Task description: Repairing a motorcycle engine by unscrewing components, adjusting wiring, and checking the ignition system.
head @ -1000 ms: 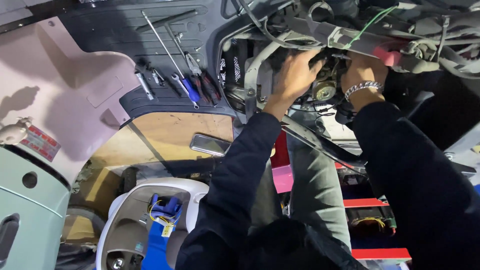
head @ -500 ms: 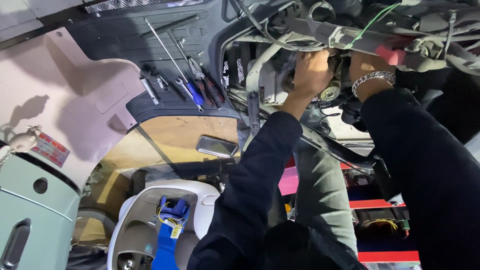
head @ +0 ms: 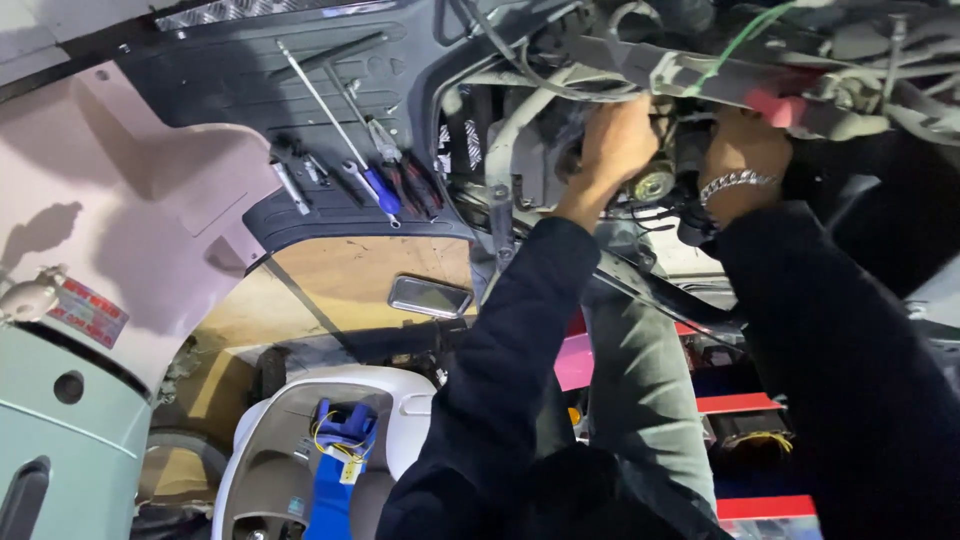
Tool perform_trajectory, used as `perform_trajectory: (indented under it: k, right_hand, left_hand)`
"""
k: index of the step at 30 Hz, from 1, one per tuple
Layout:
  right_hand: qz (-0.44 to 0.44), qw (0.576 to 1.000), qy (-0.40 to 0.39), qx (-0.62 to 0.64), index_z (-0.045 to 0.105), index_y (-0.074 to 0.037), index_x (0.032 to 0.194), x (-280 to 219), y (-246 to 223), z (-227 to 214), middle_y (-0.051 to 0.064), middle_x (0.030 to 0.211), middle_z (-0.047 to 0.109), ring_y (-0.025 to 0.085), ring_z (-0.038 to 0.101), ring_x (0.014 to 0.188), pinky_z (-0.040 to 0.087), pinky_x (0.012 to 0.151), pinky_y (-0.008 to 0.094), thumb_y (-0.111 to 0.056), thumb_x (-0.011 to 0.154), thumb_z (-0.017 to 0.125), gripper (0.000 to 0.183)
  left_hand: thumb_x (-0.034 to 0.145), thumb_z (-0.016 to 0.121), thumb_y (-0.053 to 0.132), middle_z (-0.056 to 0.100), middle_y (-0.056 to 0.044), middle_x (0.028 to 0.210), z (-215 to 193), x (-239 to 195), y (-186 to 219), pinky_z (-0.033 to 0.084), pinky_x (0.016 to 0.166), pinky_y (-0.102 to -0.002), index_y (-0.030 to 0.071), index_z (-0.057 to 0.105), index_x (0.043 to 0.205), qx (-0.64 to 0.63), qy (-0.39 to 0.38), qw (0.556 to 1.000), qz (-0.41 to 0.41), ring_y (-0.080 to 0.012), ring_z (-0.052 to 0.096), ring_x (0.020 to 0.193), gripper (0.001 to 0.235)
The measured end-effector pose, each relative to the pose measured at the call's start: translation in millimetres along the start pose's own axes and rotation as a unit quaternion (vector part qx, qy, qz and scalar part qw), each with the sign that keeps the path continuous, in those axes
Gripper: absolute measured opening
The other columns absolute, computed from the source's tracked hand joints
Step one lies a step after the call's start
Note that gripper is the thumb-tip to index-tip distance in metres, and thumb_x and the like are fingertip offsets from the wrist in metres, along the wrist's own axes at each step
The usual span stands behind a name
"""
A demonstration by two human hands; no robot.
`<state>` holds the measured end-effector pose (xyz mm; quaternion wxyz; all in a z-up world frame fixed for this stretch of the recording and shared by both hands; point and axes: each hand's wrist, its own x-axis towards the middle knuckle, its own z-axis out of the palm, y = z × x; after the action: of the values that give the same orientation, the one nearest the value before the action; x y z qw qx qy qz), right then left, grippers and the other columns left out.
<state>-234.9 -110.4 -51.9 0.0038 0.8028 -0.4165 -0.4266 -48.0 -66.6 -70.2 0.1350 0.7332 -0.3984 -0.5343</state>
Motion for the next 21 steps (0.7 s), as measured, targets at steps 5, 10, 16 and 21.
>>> perform_trajectory:
  k: [5, 10, 16, 21]
  right_hand:
    - [0.159, 0.822, 0.212, 0.504, 0.073, 0.0, 0.103, -2, -13, 5, 0.015, 0.104, 0.065, 0.028, 0.064, 0.095, 0.053, 0.081, 0.037, 0.0, 0.091, 0.068, 0.013]
    - [0.329, 0.184, 0.173, 0.91, 0.063, -0.002, 0.12, 23, -15, 84, 0.018, 0.125, 0.064, 0.033, 0.061, 0.125, 0.065, 0.102, 0.046, 0.006, 0.092, 0.072, 0.031]
    - [0.274, 0.734, 0.098, 0.614, 0.057, -0.011, 0.134, -9, -8, 42, 0.014, 0.132, 0.064, 0.032, 0.055, 0.13, 0.046, 0.109, 0.051, -0.045, 0.107, 0.074, 0.046]
    - [0.254, 0.747, 0.064, 0.61, 0.056, -0.009, 0.137, -4, -10, 52, 0.016, 0.135, 0.062, 0.034, 0.053, 0.131, 0.041, 0.111, 0.054, -0.044, 0.109, 0.069, 0.047]
  left_hand:
    - [0.084, 0.073, 0.023, 0.077, -0.015, 0.103, -21, -3, 15, 0.051, 0.089, -0.046, 0.008, 0.071, 0.097, -0.003, -0.014, 1.0, 0.01, -0.0414, 0.068, 0.101, 0.02]
    - [0.091, 0.064, 0.015, 0.075, -0.021, 0.104, -64, -11, 57, 0.056, 0.082, -0.043, -0.002, 0.066, 0.109, -0.04, -0.076, 0.994, -0.064, -0.0399, 0.071, 0.097, 0.025]
    - [0.096, 0.057, 0.008, 0.072, -0.029, 0.104, -65, -9, 74, 0.062, 0.076, -0.042, -0.01, 0.06, 0.119, -0.078, -0.082, 0.989, -0.092, -0.0377, 0.075, 0.095, 0.029]
    - [0.093, 0.059, 0.005, 0.071, -0.032, 0.106, -71, -12, 89, 0.064, 0.073, -0.046, -0.013, 0.059, 0.12, -0.087, -0.075, 0.988, -0.107, -0.0439, 0.074, 0.097, 0.032]
